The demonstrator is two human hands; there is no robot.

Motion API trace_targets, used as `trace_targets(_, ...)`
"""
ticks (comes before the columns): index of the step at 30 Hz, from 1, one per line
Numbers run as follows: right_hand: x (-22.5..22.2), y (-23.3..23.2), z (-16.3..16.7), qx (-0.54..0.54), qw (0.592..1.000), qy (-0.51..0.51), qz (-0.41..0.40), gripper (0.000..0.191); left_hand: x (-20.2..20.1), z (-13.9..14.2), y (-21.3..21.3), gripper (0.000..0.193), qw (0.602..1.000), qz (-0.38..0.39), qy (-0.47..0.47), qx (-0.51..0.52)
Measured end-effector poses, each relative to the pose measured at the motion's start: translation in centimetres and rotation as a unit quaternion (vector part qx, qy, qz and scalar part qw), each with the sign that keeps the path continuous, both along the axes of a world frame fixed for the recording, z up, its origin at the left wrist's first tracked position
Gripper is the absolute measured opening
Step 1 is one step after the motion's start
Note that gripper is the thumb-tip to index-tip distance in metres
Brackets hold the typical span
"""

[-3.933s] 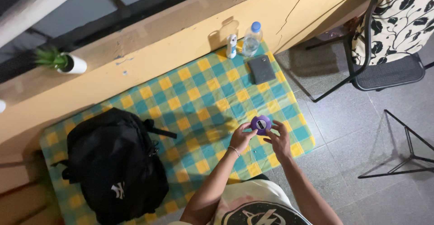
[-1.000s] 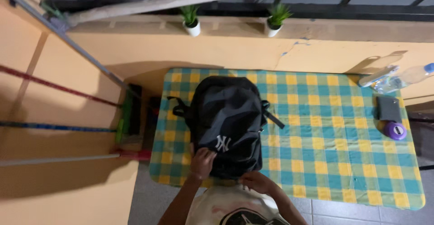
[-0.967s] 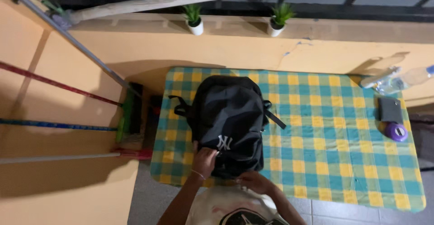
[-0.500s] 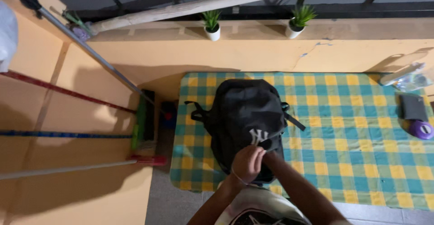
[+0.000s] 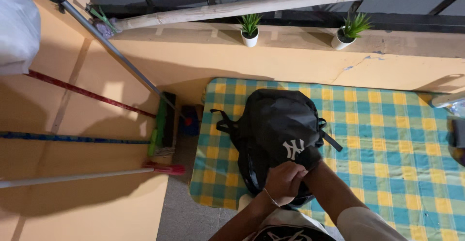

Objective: The person opens a black backpack on a table, places a water bottle inside, and zips it. They then reopen the backpack and take out a notebook, phone, wallet, tape roll, bottle, and card, laying the items on the table.

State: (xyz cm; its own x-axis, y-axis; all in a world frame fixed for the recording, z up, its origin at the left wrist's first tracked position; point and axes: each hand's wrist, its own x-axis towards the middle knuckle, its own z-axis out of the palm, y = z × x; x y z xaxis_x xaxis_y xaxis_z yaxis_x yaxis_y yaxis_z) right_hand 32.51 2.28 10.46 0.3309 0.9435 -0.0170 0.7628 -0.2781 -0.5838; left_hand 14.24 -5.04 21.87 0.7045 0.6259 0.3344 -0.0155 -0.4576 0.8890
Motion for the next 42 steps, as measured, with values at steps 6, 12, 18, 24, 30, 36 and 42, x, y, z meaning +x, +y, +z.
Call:
trace_targets(6, 3.2, 1.8, 0.4, 0.012, 0.999, -0.032, -0.023, 0.026, 0.4, -1.8, 0.2, 0.013, 0.999, -0.029, 0.006, -0.030)
trace_targets(12, 5.5, 1.6, 0.1, 0.014, 0.998, -0.044, -0.042, 0.026, 1.2, -2.3, 0.5, 0.015, 0.998, -0.064, 0.007, -0.015)
trace_targets(18, 5.4, 1.2, -0.2, 0.014, 0.998, -0.039, -0.041, 0.027, 1.2, -1.8, 0.1, 0.015, 0.997, -0.062, 0.023, -0.033)
trace_targets(24, 4.4, -0.4, 0.1, 0.013, 0.998, -0.038, -0.038, 0.028, 1.1, -1.5, -0.4, 0.012, 0.996, -0.076, 0.003, -0.038)
trace_targets(30, 3.8, -0.2, 1.3, 0.015, 0.998, -0.043, -0.039, 0.028, 0.9, -1.3, -1.1, 0.013, 0.998, -0.064, 0.003, -0.029)
trace_targets(36, 3.7, 3.2, 3.0, 0.019, 0.998, -0.056, -0.033, 0.029, 0.1, -1.7, -0.3, 0.012, 0.999, -0.030, -0.038, 0.017)
trace_targets(42, 3.2, 3.5, 3.1, 0.009, 0.998, -0.062, -0.024, 0.030, -0.4, -0.8, 0.1, 0.008, 0.999, -0.027, -0.031, -0.032)
